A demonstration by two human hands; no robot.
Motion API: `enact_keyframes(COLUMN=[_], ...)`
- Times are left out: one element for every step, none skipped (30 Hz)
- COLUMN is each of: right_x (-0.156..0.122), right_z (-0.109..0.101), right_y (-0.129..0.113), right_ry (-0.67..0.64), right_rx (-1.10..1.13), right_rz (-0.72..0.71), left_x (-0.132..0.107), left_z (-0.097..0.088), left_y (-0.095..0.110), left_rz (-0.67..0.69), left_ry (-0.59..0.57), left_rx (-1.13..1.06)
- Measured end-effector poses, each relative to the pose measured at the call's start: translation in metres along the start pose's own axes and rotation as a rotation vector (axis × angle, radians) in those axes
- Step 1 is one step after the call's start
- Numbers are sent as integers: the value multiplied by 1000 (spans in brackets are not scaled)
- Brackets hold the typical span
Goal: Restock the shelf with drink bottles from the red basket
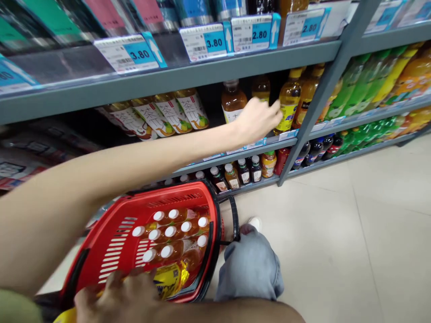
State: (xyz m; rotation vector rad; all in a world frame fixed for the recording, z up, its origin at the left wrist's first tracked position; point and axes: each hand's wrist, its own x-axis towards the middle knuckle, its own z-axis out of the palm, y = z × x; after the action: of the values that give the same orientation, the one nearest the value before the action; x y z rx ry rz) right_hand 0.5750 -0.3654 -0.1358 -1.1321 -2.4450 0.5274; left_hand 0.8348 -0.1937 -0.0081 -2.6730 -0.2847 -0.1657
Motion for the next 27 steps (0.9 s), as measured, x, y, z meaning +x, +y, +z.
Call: enact_keyframes(right_x=[1, 2, 2, 3, 2, 2, 2, 2, 2, 2, 3, 4, 6, 7, 8, 9, 9, 8, 7, 5, 3, -1, -5, -10, -15, -20, -25], right_z=[3, 4, 5, 4, 2, 0, -2, -5, -7, -8, -10, -11, -13, -14, -16, -18, -20, -22, -23, -25, -27, -28, -30, -32, -35, -38, -43], right_y=[2, 3, 4, 5, 6, 8, 11, 15, 18, 23, 27, 31, 35, 40, 44, 49, 54, 59, 65, 72, 80, 87, 95, 103, 110, 116, 121], right_ry=[-4, -11, -22, -33, -33, -19, 3, 25, 40, 48, 47, 45, 48, 55, 67, 82, 99, 129, 173, 229, 290, 370, 462, 555, 653, 760, 859], right_rx=[34, 68, 93, 108, 107, 98, 86, 75, 65, 55, 44, 36, 28, 19, 11, 7, 2, -3, -2, 10, 31, 60, 85, 115, 137, 154, 173], right_rz=[28, 57, 82, 94, 104, 115, 126, 144, 169, 200, 237, 271, 307, 346, 387, 436, 487, 540, 581, 623, 664, 691, 697, 706, 713, 714, 717], left_x=[-31, -63, -96, -129, -162, -195, -227, -258, -289, -320, -349, -378, -404, -429, -452, -472, -490, -505, -517, -526, -532, -536, -537, -537, -536, -534, -532], left_z=[-11, -21, -29, -35, -37, -36, -32, -24, -14, -2, 12, 27, 42, 58, 74, 89, 105, 120, 135, 149, 162, 173, 183, 191, 198, 203, 208], left_y=[3, 4, 1, -5, -14, -25, -38, -52, -65, -77, -87, -94, -97, -96, -92, -85, -76, -65, -53, -40, -27, -14, -3, 7, 15, 21, 25], left_rz=[76, 128, 143, 140, 117, 77, 24, -37, -107, -167, -222, -264, -315, -358, -388, -407, -397, -393, -398, -399, -386, -357, -333, -310, -291, -281, -276], left_ry=[15, 31, 28, 10, 5, 11, 30, 44, 61, 46, 19, -42, -115, -192, -285, -366, -457, -524, -574, -622, -697, -807, -850, -879, -889, -875, -865], left_rx=[-22, -36, -58, -79, -97, -121, -151, -190, -241, -319, -410, -512, -596, -648, -672, -667, -669, -668, -660, -642, -594, -549, -545, -550, -570, -598, -617])
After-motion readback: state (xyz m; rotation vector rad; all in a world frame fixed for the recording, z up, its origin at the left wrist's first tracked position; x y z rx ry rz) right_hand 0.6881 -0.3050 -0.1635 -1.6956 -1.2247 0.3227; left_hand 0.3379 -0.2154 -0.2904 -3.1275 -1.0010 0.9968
